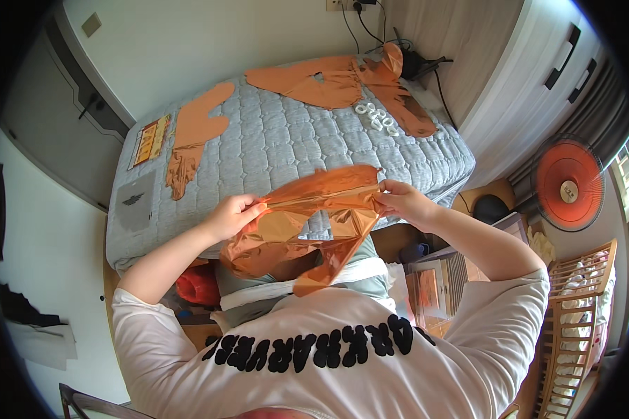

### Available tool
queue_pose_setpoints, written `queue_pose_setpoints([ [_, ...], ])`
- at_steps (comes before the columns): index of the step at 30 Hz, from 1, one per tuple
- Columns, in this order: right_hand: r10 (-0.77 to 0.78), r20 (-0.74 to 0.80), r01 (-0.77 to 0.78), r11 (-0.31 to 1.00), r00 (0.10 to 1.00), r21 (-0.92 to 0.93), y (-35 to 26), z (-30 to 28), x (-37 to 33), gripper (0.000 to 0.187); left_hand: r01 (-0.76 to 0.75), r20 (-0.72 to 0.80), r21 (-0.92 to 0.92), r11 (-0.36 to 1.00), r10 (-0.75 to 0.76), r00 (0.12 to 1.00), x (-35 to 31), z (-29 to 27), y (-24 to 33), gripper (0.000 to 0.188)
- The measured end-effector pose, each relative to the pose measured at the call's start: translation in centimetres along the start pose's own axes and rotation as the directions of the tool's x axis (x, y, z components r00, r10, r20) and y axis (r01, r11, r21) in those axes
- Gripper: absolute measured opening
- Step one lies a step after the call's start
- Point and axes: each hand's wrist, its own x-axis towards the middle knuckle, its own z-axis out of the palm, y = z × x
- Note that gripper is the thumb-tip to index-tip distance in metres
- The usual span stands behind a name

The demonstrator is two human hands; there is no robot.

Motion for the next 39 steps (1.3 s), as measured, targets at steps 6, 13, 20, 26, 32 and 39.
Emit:
queue_pose_setpoints([
  [6, -0.100, -0.108, 0.093, 0.993, 0.989, -0.067, 0.4, -0.2, 1.9, 0.016, -0.031, -0.038, -0.058, 0.998, 0.029, 0.999, 1.1, 0.3, -0.3, 0.032],
  [13, -0.306, -0.317, 0.252, 0.947, 0.897, -0.200, -1.9, 1.0, 10.0, 0.021, -0.063, -0.266, 0.105, 0.992, 0.089, 0.960, 4.1, -2.4, -3.0, 0.034],
  [20, -0.515, -0.256, 0.127, 0.597, 0.818, -0.792, -4.7, 2.2, 20.4, 0.027, 0.117, -0.528, 0.577, 0.809, 0.259, 0.809, 6.8, -5.6, -6.0, 0.031],
  [26, -0.632, -0.131, 0.091, 0.307, 0.764, -0.947, -5.8, 4.8, 24.4, 0.033, 0.078, -0.424, 0.776, 0.626, 0.426, 0.800, 6.3, -4.3, -4.9, 0.036],
  [32, -0.779, 0.222, 0.227, -0.105, 0.587, -0.968, -6.3, 6.3, 23.0, 0.033, -0.049, -0.253, 0.790, 0.611, 0.399, 0.882, 6.8, -3.3, -6.7, 0.068],
  [39, -0.443, 0.458, 0.530, 0.045, 0.771, -0.847, -3.0, 8.6, 13.0, 0.056, 0.112, -0.228, 0.736, 0.668, 0.089, 0.969, 7.9, -4.6, -6.4, 0.080],
])
